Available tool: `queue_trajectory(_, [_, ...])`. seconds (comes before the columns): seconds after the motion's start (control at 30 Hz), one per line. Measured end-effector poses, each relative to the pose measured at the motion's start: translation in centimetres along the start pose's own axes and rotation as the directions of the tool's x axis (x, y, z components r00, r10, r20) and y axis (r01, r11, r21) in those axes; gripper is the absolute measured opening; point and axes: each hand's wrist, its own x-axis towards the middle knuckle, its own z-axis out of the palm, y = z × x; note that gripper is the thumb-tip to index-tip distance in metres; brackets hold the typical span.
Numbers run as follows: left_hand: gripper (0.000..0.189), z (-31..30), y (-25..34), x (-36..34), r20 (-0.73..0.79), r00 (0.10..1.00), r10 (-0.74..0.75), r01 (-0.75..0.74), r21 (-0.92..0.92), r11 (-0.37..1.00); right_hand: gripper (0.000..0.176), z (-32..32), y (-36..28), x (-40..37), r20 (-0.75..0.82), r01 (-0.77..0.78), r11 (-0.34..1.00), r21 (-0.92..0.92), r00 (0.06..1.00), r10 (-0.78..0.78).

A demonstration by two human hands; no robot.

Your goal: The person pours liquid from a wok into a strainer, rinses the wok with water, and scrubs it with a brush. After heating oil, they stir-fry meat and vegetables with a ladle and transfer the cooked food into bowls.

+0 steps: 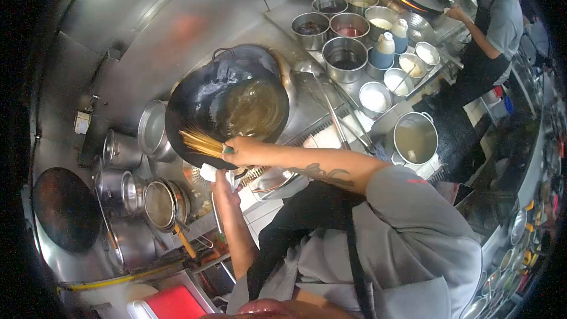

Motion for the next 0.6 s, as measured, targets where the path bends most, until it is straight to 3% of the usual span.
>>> queue_trajectory(0.1, [0.034, -0.7, -2.3, 3.3, 0.001, 0.989, 0.147, -0.147, 0.012, 0.989, 0.045, 0.7, 1.7, 1.9, -0.036, 0.159, 0.982, -0.102, 0.986, -0.163])
queue_trajectory(0.2, [0.033, 0.7, 0.1, 1.8, 0.010, 0.984, 0.175, -0.175, -0.005, 0.985, 0.037, 0.7, 2.0, 3.2, -0.095, 0.189, 0.980, -0.058, 0.976, -0.194])
queue_trajectory(0.3, [0.034, 3.6, 4.6, -2.8, -0.010, 0.990, 0.142, -0.142, -0.030, 0.989, 0.033, -0.6, -0.3, 2.5, -0.091, 0.126, 0.992, 0.000, 0.988, -0.126])
queue_trajectory(0.33, [0.032, 2.9, 3.3, -0.6, 0.009, 0.968, 0.252, -0.251, -0.035, 0.967, 0.032, -0.9, -1.1, 2.4, -0.082, 0.102, 0.995, 0.017, 0.992, -0.100])
queue_trajectory(0.47, [0.029, 3.2, 3.5, 0.7, 0.042, 0.896, 0.442, -0.443, 0.020, 0.896, 0.034, -3.5, -2.6, 4.3, -0.063, 0.058, 0.990, 0.130, 0.997, -0.050])
queue_trajectory(0.6, [0.035, 5.0, 5.9, -1.4, 0.046, 0.861, 0.506, -0.508, 0.050, 0.860, 0.036, -7.3, -5.4, 5.8, -0.090, -0.004, 0.973, 0.232, 0.996, 0.025])
